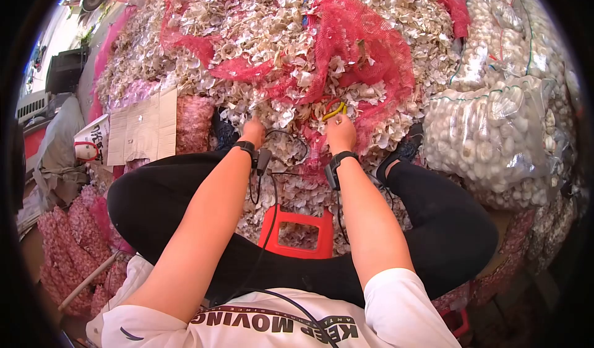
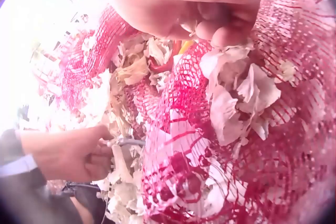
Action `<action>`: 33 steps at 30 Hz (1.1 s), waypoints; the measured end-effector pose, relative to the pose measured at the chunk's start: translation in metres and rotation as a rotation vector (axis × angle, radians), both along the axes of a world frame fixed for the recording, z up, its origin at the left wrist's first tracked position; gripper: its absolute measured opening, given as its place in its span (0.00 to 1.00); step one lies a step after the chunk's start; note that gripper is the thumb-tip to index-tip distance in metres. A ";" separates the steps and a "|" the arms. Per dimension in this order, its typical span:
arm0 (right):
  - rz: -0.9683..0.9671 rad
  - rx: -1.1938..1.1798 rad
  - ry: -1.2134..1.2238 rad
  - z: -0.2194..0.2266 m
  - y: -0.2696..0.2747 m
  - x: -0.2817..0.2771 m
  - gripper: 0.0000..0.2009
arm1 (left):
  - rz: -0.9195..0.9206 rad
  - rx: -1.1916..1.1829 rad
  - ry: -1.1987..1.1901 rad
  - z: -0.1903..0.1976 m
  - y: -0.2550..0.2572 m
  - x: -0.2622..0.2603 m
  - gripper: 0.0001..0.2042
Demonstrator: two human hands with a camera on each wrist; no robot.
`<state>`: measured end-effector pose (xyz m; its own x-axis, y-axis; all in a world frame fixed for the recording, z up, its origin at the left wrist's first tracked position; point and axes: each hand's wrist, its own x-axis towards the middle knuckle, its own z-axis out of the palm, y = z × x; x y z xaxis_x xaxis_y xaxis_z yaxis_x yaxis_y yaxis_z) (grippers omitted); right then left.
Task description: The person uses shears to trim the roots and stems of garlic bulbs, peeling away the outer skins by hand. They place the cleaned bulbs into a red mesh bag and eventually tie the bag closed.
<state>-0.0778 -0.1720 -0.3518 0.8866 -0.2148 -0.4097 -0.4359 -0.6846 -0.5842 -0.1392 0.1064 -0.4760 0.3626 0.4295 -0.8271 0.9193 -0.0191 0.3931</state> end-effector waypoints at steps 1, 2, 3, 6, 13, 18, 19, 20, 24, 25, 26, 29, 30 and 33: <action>-0.085 0.078 0.019 -0.001 -0.004 0.000 0.13 | 0.519 -0.339 -0.006 0.016 0.002 0.005 0.20; -0.129 0.141 -0.040 -0.022 -0.010 0.000 0.12 | 0.569 -0.338 -0.014 0.046 -0.002 0.014 0.16; -0.134 0.138 -0.051 -0.014 -0.011 0.005 0.12 | 0.562 -0.344 -0.022 0.072 -0.008 0.024 0.16; -0.550 0.820 0.230 0.044 0.001 0.024 0.06 | 0.624 -0.475 -0.167 0.116 -0.020 0.052 0.06; -0.252 0.900 0.073 0.151 0.034 0.052 0.12 | 0.277 -0.866 -0.381 0.233 -0.074 0.104 0.11; 0.059 0.467 -0.448 0.218 0.044 0.059 0.15 | 0.275 -1.140 -0.425 0.309 -0.111 0.110 0.16; 0.218 0.132 -0.721 0.230 0.042 0.054 0.12 | 0.224 -1.511 -0.468 0.289 -0.111 0.120 0.15; 0.288 0.089 -0.817 0.229 0.043 0.053 0.11 | 0.260 -1.487 -0.565 0.279 -0.111 0.126 0.14; 0.333 0.031 -1.065 0.268 0.023 0.033 0.07 | 0.205 -1.411 -0.464 0.372 -0.134 0.123 0.20; 0.300 0.020 -1.127 0.274 0.019 0.032 0.07 | 0.159 -1.404 -0.496 0.379 -0.136 0.122 0.23; 0.277 0.001 -1.139 0.280 0.010 0.033 0.07 | 0.092 -1.396 -0.506 0.397 -0.146 0.116 0.24; 0.149 -0.006 -1.089 0.298 -0.010 0.032 0.09 | -0.093 -1.469 -0.527 0.432 -0.167 0.105 0.27; 0.056 0.016 -1.015 0.303 -0.015 0.033 0.10 | -0.196 -1.544 -0.533 0.439 -0.171 0.105 0.28; -0.297 0.209 -0.619 0.319 -0.033 0.035 0.15 | -0.444 -1.336 -0.519 0.373 -0.169 0.145 0.32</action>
